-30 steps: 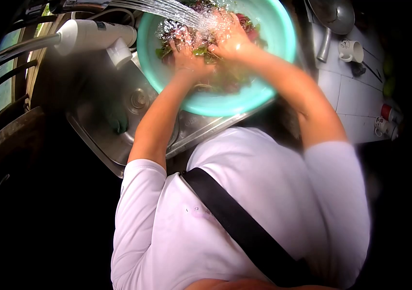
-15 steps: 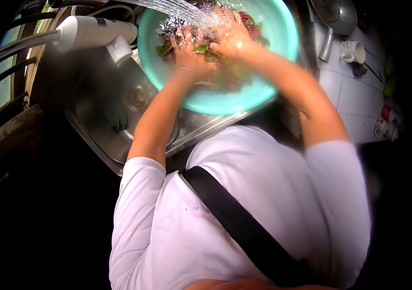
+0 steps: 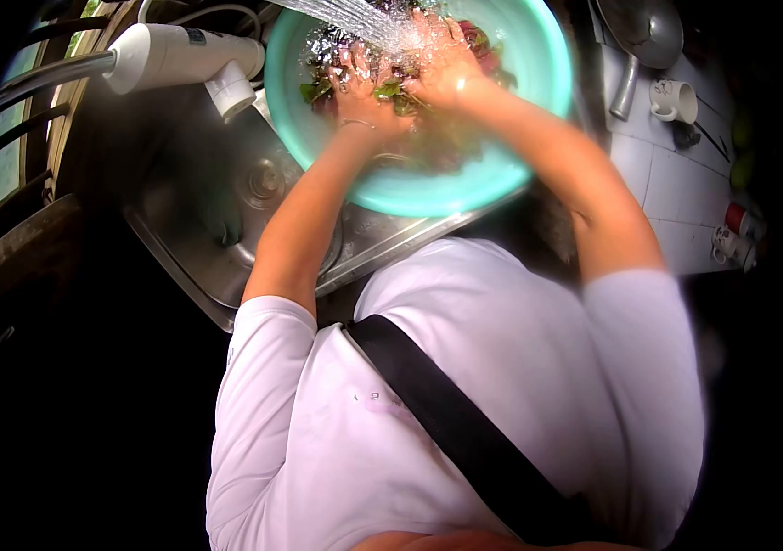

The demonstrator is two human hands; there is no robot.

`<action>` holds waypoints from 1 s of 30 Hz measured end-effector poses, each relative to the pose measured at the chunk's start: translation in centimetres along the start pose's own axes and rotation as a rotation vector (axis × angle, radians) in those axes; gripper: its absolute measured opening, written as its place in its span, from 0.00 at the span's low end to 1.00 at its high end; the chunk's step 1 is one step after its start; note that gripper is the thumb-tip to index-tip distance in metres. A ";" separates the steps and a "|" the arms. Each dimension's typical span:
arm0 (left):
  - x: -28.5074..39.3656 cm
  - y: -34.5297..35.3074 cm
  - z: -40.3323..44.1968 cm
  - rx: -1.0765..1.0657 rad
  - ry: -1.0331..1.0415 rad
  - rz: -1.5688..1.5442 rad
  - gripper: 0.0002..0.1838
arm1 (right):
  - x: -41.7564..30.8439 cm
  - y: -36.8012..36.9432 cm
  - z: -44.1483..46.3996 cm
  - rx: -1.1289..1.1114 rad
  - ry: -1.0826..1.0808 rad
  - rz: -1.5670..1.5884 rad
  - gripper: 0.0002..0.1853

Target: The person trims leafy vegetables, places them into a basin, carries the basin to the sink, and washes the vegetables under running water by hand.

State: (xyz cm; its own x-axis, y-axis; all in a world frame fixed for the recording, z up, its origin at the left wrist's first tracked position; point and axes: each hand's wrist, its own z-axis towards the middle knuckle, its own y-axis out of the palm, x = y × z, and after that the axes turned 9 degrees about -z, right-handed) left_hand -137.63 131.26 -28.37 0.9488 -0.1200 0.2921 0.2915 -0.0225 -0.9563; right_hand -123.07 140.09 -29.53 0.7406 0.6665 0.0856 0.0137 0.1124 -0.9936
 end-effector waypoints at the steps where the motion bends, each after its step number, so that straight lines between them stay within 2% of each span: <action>1: 0.0 0.0 0.0 -0.035 -0.010 0.035 0.54 | 0.0 0.3 0.0 -0.010 0.001 -0.026 0.39; 4: 0.3 -0.4 0.2 -0.131 -0.043 0.089 0.54 | 0.0 -2.6 -0.4 -0.099 -0.017 -0.098 0.40; 8: 1.6 -2.5 0.5 -0.292 -0.055 0.249 0.52 | 0.1 -2.1 -0.4 -0.073 -0.015 -0.098 0.40; 11: 2.3 -2.2 0.7 -0.345 -0.155 0.329 0.49 | 0.1 -3.1 -0.6 -0.112 -0.007 -0.035 0.40; 14: 2.4 -2.0 0.7 -0.435 -0.161 0.317 0.49 | 0.2 -2.9 -0.9 -0.101 -0.014 0.036 0.40; 15: 3.0 -2.6 0.8 -0.501 -0.138 0.402 0.48 | 0.1 -2.7 -0.9 -0.099 -0.019 0.041 0.40; 18: 2.4 -2.2 0.5 -0.372 -0.114 0.364 0.47 | 0.2 -2.4 -1.0 -0.091 -0.034 0.053 0.39; 22: 2.0 -1.2 0.8 -0.420 -0.175 0.386 0.56 | 0.3 -1.7 -1.0 -0.084 -0.044 0.065 0.39; 26: 2.8 -2.3 0.7 -0.322 -0.154 0.387 0.58 | 0.5 -1.5 -0.9 -0.096 -0.058 0.091 0.38; 29: 2.4 -1.9 1.2 -0.514 -0.189 0.357 0.59 | 0.3 -2.4 -0.8 -0.120 -0.053 0.047 0.37; 30: 2.6 -2.1 1.2 -0.486 -0.202 0.388 0.59 | 0.2 -2.9 -0.8 -0.116 -0.058 0.018 0.37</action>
State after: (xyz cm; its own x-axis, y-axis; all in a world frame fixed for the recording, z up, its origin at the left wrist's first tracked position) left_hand -135.59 132.18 -25.61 0.9921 -0.0222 -0.1236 -0.1196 -0.4670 -0.8761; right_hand -122.36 139.30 -26.67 0.7011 0.7098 0.0685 0.0807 0.0165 -0.9966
